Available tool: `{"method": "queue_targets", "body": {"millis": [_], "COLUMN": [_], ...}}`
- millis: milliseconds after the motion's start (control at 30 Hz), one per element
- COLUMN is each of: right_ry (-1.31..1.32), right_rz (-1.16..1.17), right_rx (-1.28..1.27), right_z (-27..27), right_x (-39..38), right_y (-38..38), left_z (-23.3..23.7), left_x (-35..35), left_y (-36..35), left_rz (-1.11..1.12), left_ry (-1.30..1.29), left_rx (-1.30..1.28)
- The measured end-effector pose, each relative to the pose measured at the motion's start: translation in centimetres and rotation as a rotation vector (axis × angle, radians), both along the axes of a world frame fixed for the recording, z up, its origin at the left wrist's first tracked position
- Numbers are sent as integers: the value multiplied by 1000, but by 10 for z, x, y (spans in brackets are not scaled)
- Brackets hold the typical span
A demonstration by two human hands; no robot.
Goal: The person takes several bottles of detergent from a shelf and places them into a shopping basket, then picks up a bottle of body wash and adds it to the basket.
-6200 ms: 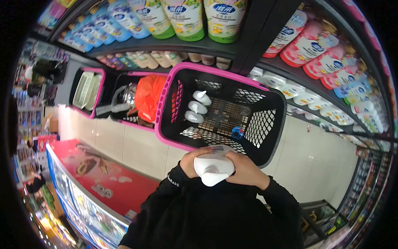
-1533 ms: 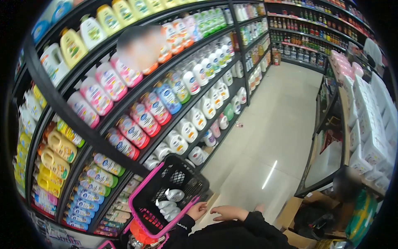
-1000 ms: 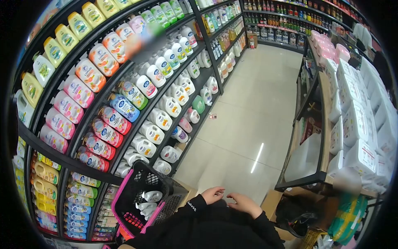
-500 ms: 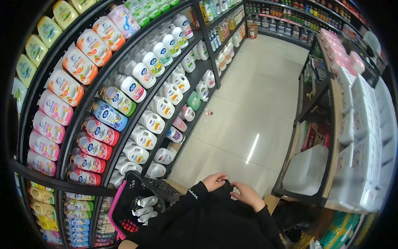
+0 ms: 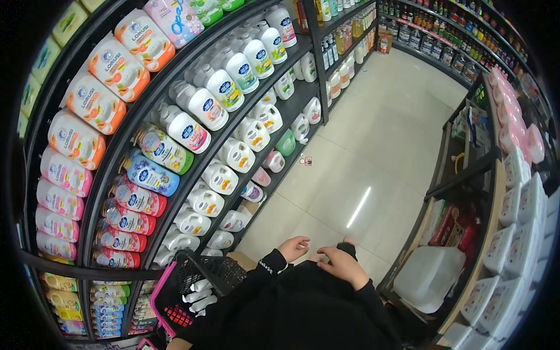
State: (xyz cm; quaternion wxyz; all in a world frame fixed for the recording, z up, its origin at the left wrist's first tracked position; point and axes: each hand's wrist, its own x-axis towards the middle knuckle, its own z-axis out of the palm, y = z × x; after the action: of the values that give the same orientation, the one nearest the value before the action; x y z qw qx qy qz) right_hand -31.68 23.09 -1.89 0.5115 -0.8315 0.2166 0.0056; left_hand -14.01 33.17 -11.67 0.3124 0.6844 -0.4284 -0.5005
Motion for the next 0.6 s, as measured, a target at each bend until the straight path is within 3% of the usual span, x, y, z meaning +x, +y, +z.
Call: {"method": "queue_targets", "body": {"millis": [267,467,600], "right_ry": [-33,2,-3], "right_rz": [58,89,185], "right_rx": [8,10,-16], "right_z": [-24,-23,-21], "right_x": [15,27,41], "right_y": [-127,-226,-267], "left_z": [-13,6,-1], "left_x": [16,20,23], "left_y": [-105,-190,-212], "left_rz": [58,99,272], "left_ry": [-43,-45,128], "left_rx": [25,66,30]}}
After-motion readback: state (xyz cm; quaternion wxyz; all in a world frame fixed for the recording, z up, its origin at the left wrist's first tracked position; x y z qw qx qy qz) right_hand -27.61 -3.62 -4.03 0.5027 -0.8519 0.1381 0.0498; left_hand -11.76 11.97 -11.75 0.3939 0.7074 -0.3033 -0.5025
